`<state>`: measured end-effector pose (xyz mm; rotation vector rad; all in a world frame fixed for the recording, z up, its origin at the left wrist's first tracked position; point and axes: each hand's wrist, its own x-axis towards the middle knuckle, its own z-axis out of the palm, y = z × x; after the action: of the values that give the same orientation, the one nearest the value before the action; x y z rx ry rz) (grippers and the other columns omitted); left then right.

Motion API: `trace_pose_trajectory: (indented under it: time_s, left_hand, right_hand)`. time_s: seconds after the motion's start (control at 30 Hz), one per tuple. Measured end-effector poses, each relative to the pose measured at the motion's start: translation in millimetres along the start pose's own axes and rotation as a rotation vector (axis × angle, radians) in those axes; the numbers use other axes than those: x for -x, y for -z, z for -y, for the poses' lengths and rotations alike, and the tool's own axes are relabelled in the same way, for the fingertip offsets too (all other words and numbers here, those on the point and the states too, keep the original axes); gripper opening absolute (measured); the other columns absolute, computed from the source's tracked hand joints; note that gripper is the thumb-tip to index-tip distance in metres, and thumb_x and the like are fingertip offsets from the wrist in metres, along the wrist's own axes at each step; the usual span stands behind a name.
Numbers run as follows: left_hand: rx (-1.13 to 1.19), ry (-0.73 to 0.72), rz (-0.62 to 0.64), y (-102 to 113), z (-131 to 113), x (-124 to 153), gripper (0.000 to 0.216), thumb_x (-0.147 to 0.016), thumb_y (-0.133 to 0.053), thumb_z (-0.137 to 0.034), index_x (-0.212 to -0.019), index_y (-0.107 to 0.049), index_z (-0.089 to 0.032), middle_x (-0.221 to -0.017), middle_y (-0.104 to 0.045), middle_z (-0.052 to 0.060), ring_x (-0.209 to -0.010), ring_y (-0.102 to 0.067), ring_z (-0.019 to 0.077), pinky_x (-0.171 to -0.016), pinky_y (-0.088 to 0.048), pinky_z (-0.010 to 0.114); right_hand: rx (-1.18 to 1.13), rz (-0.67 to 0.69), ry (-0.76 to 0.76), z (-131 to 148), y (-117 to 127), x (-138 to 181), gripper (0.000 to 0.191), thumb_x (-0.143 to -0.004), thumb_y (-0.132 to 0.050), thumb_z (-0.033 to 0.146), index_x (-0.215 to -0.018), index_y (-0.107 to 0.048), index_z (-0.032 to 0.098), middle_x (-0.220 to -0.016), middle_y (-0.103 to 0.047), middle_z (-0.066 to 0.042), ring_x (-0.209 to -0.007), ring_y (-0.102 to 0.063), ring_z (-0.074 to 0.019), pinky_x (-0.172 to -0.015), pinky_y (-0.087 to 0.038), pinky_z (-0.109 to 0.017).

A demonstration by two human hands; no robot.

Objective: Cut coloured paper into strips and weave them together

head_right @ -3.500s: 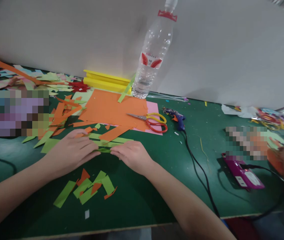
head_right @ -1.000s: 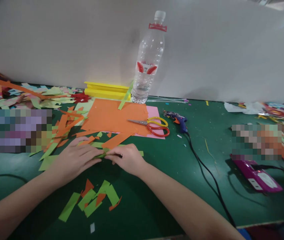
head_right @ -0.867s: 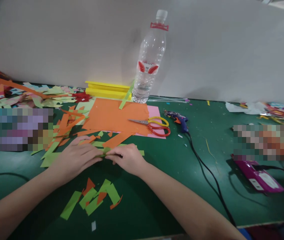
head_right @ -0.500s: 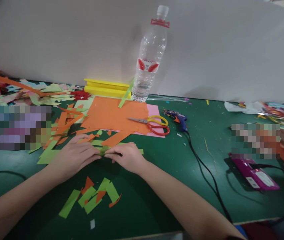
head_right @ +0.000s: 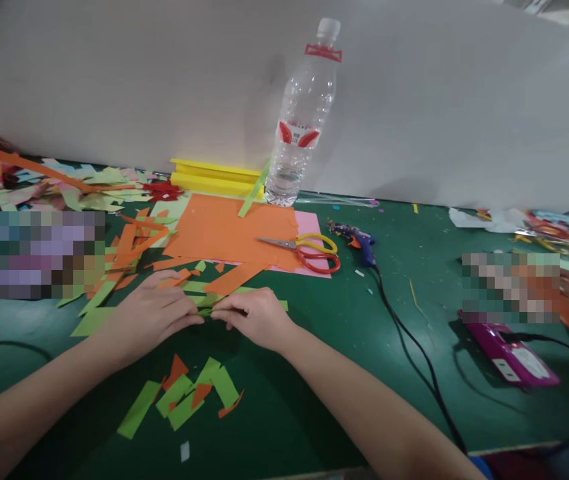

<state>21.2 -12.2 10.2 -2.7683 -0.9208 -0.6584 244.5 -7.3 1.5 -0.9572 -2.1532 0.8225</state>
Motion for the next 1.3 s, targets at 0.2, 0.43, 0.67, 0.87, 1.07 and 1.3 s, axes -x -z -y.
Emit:
trace_pose_trajectory:
  time_s: [0.2,0.43,0.67,0.87,1.07,1.3]
  left_hand:
    - [-0.021,0.002,-0.012,4.4,-1.8,-1.2,0.040,-0.103,-0.037,-0.031,-0.074,-0.061,-0.018,-0.063,-0.062,-0.002,-0.059,-0.058,0.0147,-0.095,-0.038,0.039]
    - [0.041,-0.030,0.000,5.5,-4.6,-1.6,0.029,-0.104,-0.034,-0.025,-0.095,-0.060,-0.019,-0.081,-0.070,0.000,-0.074,-0.063,0.0146,-0.102,-0.033,0.040]
    - [0.071,-0.047,0.016,2.1,-7.1,-0.4,0.031,-0.100,-0.036,-0.015,-0.079,-0.059,-0.018,-0.068,-0.061,-0.003,-0.062,-0.056,0.0138,-0.101,-0.033,0.042]
    - [0.048,-0.058,0.027,1.1,-7.2,-1.3,0.033,-0.099,-0.036,-0.014,-0.075,-0.058,-0.018,-0.063,-0.059,-0.003,-0.059,-0.054,0.0141,-0.100,-0.035,0.042]
    - [0.002,-0.083,0.016,3.0,-8.4,-3.2,0.038,-0.100,-0.032,-0.015,-0.071,-0.057,-0.018,-0.060,-0.058,-0.002,-0.056,-0.053,0.0140,-0.097,-0.038,0.040]
    - [-0.026,-0.104,0.084,-0.4,-7.0,0.3,0.036,-0.099,-0.033,-0.013,-0.072,-0.056,-0.019,-0.061,-0.058,-0.002,-0.058,-0.053,0.0148,-0.095,-0.039,0.041]
  right_hand:
    - [0.014,0.010,-0.027,2.2,0.6,0.8,0.019,-0.090,-0.061,0.030,-0.081,-0.075,0.022,-0.062,-0.072,0.003,-0.053,-0.066,-0.0093,-0.058,-0.051,-0.019]
    - [0.077,0.002,0.100,-1.6,-0.7,0.6,0.020,-0.091,-0.059,0.028,-0.081,-0.075,0.022,-0.058,-0.071,0.003,-0.052,-0.065,-0.0103,-0.058,-0.049,-0.021]
    - [0.112,0.001,0.178,-4.0,-1.9,0.5,0.020,-0.092,-0.058,0.030,-0.085,-0.075,0.023,-0.063,-0.073,0.002,-0.056,-0.067,-0.0113,-0.059,-0.049,-0.023]
    - [0.130,0.015,0.204,-3.6,-2.0,0.4,0.019,-0.092,-0.058,0.030,-0.086,-0.074,0.023,-0.072,-0.076,0.001,-0.063,-0.069,-0.0123,-0.062,-0.050,-0.023]
    - [0.154,0.018,0.200,-4.4,-3.3,1.4,0.016,-0.090,-0.061,0.030,-0.084,-0.074,0.022,-0.070,-0.075,0.001,-0.062,-0.068,-0.0123,-0.060,-0.047,-0.023]
    - [0.136,0.020,0.175,-5.9,-3.6,1.6,0.017,-0.090,-0.062,0.030,-0.081,-0.072,0.021,-0.062,-0.072,0.002,-0.056,-0.065,-0.0115,-0.057,-0.046,-0.022]
